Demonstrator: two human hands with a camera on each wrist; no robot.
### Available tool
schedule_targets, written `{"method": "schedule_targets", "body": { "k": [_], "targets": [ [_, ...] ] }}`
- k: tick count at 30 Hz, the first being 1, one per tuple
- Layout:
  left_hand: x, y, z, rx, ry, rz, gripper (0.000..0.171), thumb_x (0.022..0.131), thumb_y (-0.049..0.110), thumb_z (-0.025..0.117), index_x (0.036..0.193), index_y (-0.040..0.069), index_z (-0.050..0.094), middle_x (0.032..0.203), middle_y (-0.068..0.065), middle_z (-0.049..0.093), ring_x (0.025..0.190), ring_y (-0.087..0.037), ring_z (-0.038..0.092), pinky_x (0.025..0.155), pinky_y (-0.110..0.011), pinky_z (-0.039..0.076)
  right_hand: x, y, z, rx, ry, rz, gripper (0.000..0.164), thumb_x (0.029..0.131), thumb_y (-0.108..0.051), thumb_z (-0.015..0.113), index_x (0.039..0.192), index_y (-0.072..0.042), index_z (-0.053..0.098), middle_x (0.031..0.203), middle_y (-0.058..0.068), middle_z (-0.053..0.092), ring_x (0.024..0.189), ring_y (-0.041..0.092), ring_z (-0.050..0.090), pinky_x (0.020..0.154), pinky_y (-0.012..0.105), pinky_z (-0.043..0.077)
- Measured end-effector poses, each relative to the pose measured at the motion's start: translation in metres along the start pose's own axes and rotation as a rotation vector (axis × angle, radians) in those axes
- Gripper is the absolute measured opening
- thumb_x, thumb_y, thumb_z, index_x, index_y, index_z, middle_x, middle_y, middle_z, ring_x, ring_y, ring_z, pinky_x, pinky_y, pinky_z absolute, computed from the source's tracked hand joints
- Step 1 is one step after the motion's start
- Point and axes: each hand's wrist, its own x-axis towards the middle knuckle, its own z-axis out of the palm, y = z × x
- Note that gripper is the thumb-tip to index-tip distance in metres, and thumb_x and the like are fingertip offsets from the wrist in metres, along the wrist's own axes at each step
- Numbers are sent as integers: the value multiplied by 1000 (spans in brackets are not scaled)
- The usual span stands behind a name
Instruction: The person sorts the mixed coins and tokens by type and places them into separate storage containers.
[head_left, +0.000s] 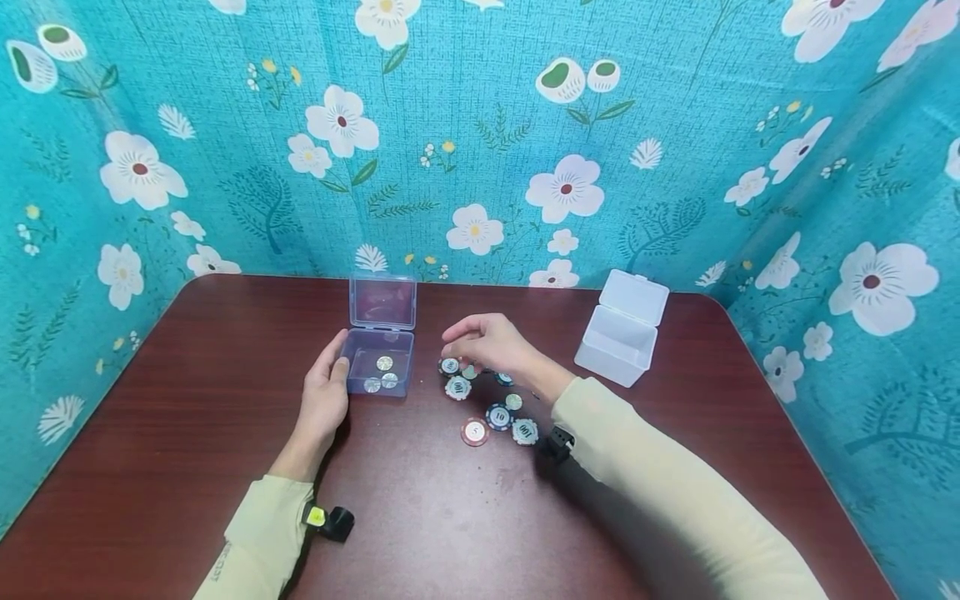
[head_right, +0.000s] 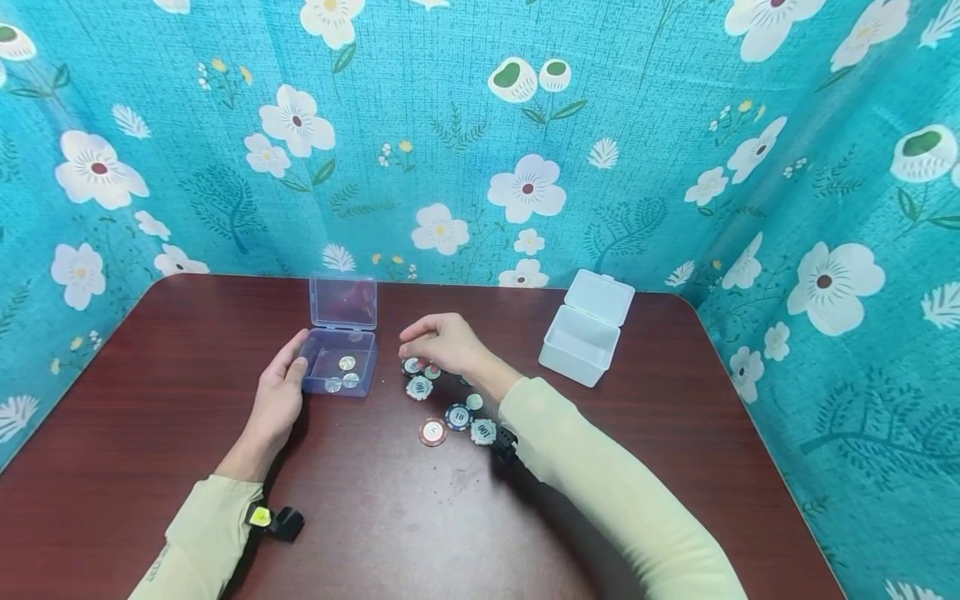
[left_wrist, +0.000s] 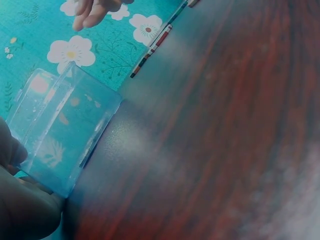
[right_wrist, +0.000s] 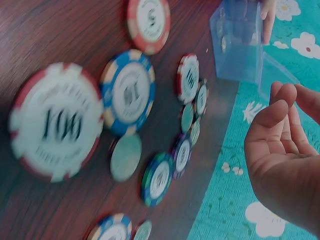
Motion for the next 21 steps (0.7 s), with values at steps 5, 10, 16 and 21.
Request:
{"method": "schedule_targets", "body": {
  "k": [5,10,16,21],
  "targets": [
    [0,1,0,13,4,7,50,109,10,34,159,17,32,161,-2,32,147,-16,26,120,-40,21,-8,6,-15,-48,22,-16,20,92,-12,72,111,-5,72,104,23,72,86,48,64,62,37,54],
    [-1,2,0,7,0,16,51,109,9,34,159,15,30,162,-2,31,148,-16,24,121,-40,19,-16,15,-28,-71,50,-12,27,92,-10,71,116,0,70,102,26,71,76,34,65,67,45,56],
    [-2,4,0,-2,2,33,51,109,8,34,159,14,31,162,-2,31,148,-15,23,121,-38,18,-23,30,-42,-93,90,-9,31,90,-9,72,118,4,68,95,27,71,74,39,64,57,36,53],
    [-3,5,1,-8,9,37,50,109,7,34,159,14,32,161,-1,32,148,-14,23,121,-37,18,-30,41,-55,-141,132,-11,30,89,-7,73,116,5,69,92,24,72,73,41,64,54,34,52]
  ]
}}
